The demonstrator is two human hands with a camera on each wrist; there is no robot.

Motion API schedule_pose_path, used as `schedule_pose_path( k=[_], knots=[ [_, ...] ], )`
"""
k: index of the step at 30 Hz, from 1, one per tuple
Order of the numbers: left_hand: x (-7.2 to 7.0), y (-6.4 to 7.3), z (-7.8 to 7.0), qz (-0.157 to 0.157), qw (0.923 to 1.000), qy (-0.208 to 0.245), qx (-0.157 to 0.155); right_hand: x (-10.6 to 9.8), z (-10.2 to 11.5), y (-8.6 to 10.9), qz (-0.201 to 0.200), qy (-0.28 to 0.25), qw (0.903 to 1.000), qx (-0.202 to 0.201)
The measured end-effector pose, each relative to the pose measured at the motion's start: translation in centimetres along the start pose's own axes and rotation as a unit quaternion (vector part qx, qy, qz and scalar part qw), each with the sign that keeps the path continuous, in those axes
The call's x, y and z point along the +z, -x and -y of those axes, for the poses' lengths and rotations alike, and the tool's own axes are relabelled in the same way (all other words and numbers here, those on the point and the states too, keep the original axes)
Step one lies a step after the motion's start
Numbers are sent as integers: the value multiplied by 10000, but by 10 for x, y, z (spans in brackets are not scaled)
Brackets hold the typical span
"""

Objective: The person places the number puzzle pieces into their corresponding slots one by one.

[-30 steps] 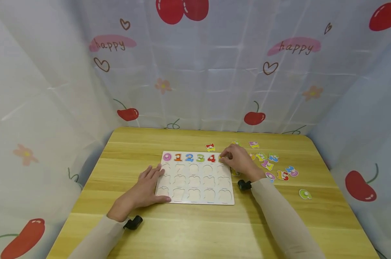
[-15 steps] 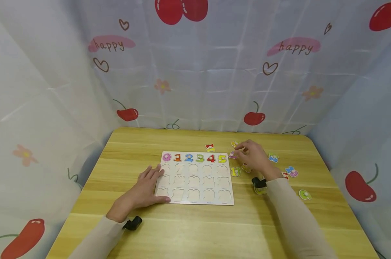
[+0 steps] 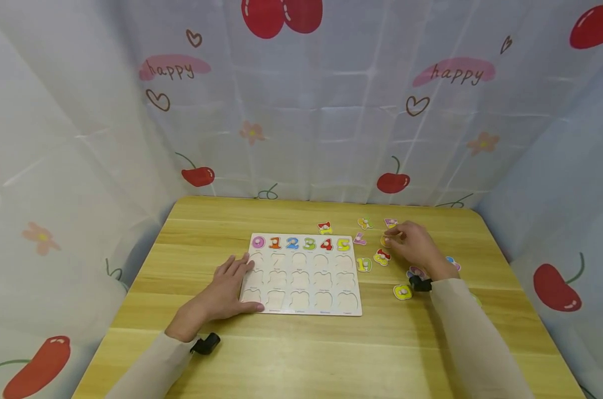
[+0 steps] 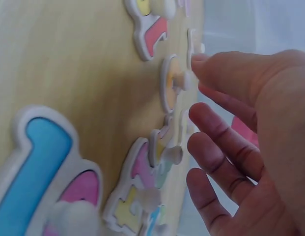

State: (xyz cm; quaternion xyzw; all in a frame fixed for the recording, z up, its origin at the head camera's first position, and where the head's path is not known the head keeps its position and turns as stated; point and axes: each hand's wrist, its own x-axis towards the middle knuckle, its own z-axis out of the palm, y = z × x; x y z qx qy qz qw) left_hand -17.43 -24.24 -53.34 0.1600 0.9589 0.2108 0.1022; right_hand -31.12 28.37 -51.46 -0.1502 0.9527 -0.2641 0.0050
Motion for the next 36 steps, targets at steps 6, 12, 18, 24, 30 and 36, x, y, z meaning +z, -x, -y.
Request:
schedule_pose_path(
  k=[6, 12, 18, 24, 30, 36],
  knots=[
    [-1, 2, -1, 6, 10000, 21, -14, 6, -7, 0, 66, 164, 9998, 14],
    [-1, 1, -3, 28, 10000, 39, -13, 12, -12, -2, -25, 216, 9998, 45],
    [-1, 1, -3, 62, 10000, 75, -13, 15, -7, -2, -208, 140, 9995, 165],
    [0, 3, 0, 3, 10000, 46, -1, 19, 11, -2, -663, -61, 9978, 43],
    [2, 4, 0, -22, 10000, 73, 3, 30, 37, -4, -873, -444, 9950, -191],
    [2, 6, -1, -132, 9997, 188, -20, 49, 74, -11, -872, -761, 9918, -543]
  ],
)
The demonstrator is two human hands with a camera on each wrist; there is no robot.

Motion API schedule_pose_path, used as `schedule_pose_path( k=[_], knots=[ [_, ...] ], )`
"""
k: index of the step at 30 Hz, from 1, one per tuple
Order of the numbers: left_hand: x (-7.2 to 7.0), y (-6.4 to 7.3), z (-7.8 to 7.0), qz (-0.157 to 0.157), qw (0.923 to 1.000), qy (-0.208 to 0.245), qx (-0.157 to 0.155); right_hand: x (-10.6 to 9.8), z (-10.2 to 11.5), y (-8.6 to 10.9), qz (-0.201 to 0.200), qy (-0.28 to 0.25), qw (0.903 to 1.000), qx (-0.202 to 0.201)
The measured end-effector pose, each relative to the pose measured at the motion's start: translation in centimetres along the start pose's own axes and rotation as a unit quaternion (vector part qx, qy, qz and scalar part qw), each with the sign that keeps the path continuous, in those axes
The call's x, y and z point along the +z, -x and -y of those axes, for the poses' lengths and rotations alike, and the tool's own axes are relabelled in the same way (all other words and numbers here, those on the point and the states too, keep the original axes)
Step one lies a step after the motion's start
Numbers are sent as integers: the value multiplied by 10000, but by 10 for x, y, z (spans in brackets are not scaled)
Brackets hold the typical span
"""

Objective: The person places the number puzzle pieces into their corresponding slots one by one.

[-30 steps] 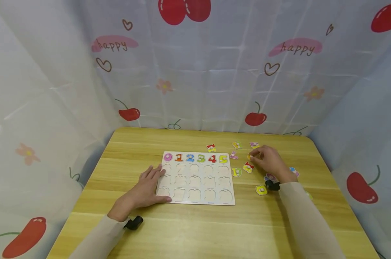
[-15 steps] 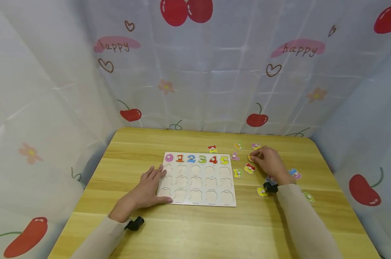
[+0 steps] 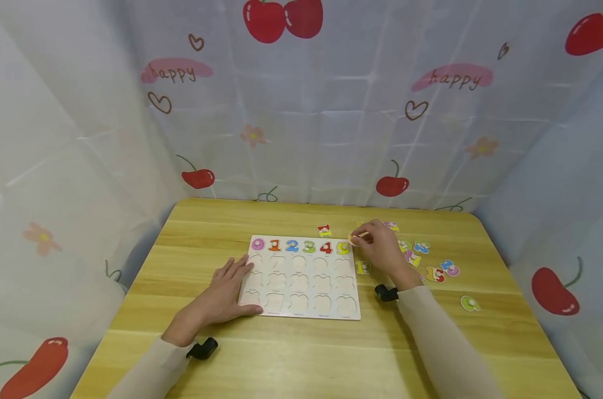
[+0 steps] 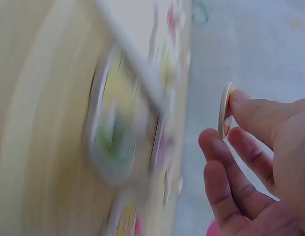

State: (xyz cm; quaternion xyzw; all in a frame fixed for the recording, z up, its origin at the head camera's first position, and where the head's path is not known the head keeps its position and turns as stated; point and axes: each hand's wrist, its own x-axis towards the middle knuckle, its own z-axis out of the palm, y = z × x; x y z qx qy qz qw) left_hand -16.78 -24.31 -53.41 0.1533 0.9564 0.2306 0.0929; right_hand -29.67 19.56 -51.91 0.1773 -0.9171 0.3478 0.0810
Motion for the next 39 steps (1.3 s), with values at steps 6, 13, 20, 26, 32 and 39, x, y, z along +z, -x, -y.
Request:
schedule_pose_path(
  k=[6, 13, 20, 26, 32, 39],
  knots=[
    [3, 1, 2, -165, 9999, 50, 8, 34, 38, -8, 220, -333, 9986, -344],
    [7, 2, 3, -357, 9992, 186, 30, 80, 82, -20, 843, -625, 9930, -535],
    [7, 0, 2, -416, 9989, 151, 153, 123, 121, -27, 1407, -613, 9854, -733],
    [6, 1, 3, -430, 9987, 127, 237, 149, 152, -35, 1599, -148, 9834, -845],
    [5, 2, 4, -506, 9978, 113, 410, 168, 169, -37, 1562, 311, 9839, -814],
    [6, 2, 4, -634, 9965, 37, 537, 173, 174, -37, 1471, 473, 9859, -646]
  ],
)
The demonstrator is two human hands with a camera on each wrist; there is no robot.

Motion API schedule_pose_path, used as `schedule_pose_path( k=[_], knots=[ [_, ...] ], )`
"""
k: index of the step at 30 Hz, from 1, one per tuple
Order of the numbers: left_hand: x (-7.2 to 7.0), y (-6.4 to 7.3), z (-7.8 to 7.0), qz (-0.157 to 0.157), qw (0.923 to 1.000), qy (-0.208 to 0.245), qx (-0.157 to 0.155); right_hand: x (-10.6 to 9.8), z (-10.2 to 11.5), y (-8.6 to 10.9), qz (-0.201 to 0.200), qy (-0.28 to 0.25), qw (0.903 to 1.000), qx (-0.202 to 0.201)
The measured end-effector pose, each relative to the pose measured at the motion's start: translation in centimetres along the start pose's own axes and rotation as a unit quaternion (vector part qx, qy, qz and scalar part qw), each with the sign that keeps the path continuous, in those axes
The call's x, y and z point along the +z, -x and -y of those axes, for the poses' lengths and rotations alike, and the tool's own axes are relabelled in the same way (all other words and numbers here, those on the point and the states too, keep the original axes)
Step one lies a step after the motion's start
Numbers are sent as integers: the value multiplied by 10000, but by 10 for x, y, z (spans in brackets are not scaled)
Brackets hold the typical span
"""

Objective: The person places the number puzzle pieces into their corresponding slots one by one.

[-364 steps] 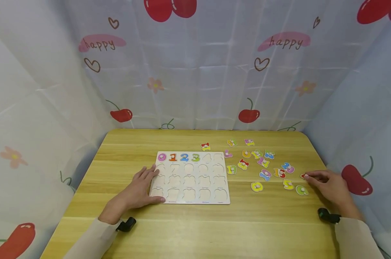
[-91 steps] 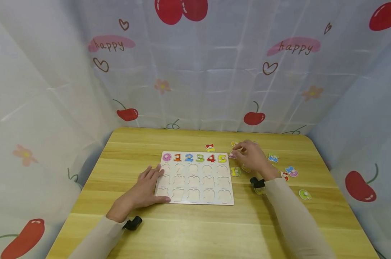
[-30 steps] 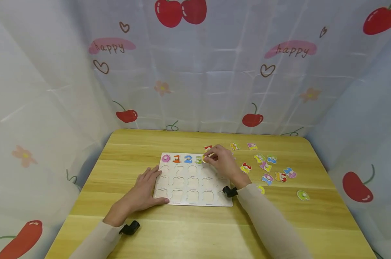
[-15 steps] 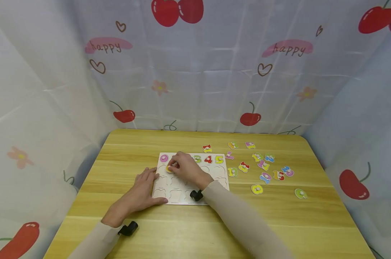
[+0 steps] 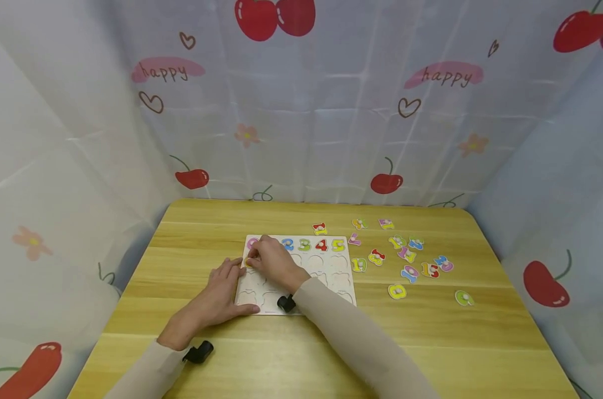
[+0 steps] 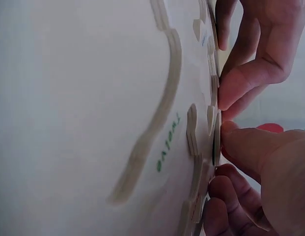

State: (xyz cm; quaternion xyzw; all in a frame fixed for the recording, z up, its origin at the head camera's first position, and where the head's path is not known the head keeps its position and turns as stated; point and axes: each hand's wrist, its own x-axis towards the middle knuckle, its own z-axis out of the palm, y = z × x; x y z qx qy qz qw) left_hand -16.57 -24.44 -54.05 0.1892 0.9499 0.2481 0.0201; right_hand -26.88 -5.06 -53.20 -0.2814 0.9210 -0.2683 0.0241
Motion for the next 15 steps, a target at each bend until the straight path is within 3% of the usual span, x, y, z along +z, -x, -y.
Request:
schedule_pose_path(
  k=[9, 15],
  knots=[
    [0, -1, 1, 70, 9999, -85, -14, -5, -6, 1, 73, -120, 9996, -238],
    [0, -1, 2, 63, 10000, -52, -23, -2, -4, 1, -17, 1, 9999, -102]
  ],
)
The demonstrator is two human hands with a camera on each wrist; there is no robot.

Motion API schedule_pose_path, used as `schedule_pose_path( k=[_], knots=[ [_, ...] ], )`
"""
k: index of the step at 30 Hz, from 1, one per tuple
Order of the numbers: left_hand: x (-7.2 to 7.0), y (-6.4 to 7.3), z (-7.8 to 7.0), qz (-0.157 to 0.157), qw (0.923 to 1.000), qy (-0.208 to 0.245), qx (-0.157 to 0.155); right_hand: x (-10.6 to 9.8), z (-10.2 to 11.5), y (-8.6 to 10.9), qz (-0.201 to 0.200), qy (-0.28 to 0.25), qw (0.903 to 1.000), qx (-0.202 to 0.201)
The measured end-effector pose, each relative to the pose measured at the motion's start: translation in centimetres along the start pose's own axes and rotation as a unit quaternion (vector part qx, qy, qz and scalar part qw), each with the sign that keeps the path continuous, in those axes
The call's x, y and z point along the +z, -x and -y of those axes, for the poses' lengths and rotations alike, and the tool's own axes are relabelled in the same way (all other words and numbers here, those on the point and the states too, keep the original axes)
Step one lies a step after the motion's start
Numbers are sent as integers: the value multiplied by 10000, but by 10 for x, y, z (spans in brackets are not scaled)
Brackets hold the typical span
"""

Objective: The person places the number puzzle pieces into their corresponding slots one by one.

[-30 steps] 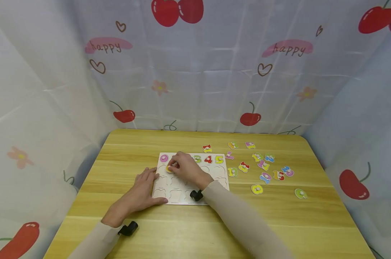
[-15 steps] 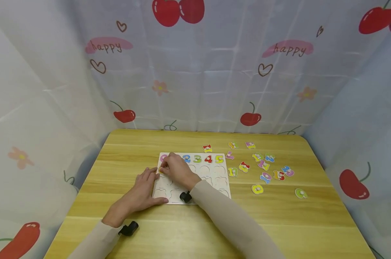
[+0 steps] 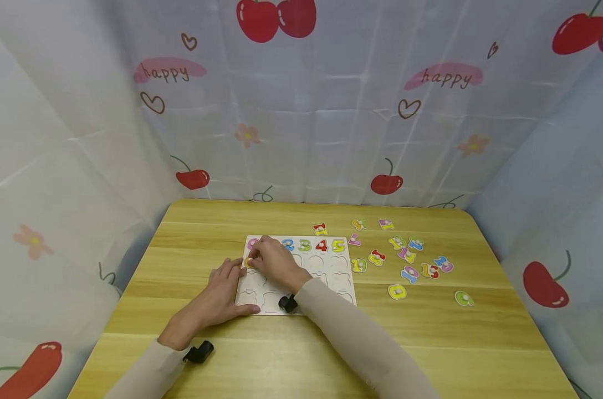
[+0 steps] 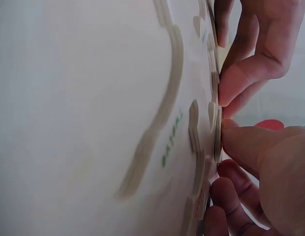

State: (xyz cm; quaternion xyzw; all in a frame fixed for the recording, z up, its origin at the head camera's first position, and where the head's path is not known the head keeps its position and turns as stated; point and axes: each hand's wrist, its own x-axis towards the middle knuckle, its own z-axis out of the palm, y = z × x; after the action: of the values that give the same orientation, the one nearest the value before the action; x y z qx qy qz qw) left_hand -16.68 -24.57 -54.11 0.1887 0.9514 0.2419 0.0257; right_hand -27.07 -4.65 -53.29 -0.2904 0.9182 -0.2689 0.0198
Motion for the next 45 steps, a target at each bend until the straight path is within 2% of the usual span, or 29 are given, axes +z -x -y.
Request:
schedule_pose_path(
  k=[6, 15, 25, 28, 35, 45],
  knots=[
    [-1, -1, 0, -38, 10000, -21, 17, 2, 3, -2, -93, 161, 9997, 176],
    [-1, -1, -1, 65, 9999, 9, -79, 2, 1, -1, -62, -147, 9998, 88],
    [0, -2, -1, 71, 9999, -10, -73, 4, 1, 0, -216, -342, 9990, 190],
    [0, -1, -1, 61, 10000, 3, -69, 3, 1, 0, -176, -396, 9989, 169],
    [-1, 0, -2, 119, 9998, 21, -133, -1, -3, -1, 71, -627, 9979, -155],
    [-1, -1, -1, 76, 9999, 61, -58, -4, -9, 5, 128, -640, 9979, 41]
  ],
)
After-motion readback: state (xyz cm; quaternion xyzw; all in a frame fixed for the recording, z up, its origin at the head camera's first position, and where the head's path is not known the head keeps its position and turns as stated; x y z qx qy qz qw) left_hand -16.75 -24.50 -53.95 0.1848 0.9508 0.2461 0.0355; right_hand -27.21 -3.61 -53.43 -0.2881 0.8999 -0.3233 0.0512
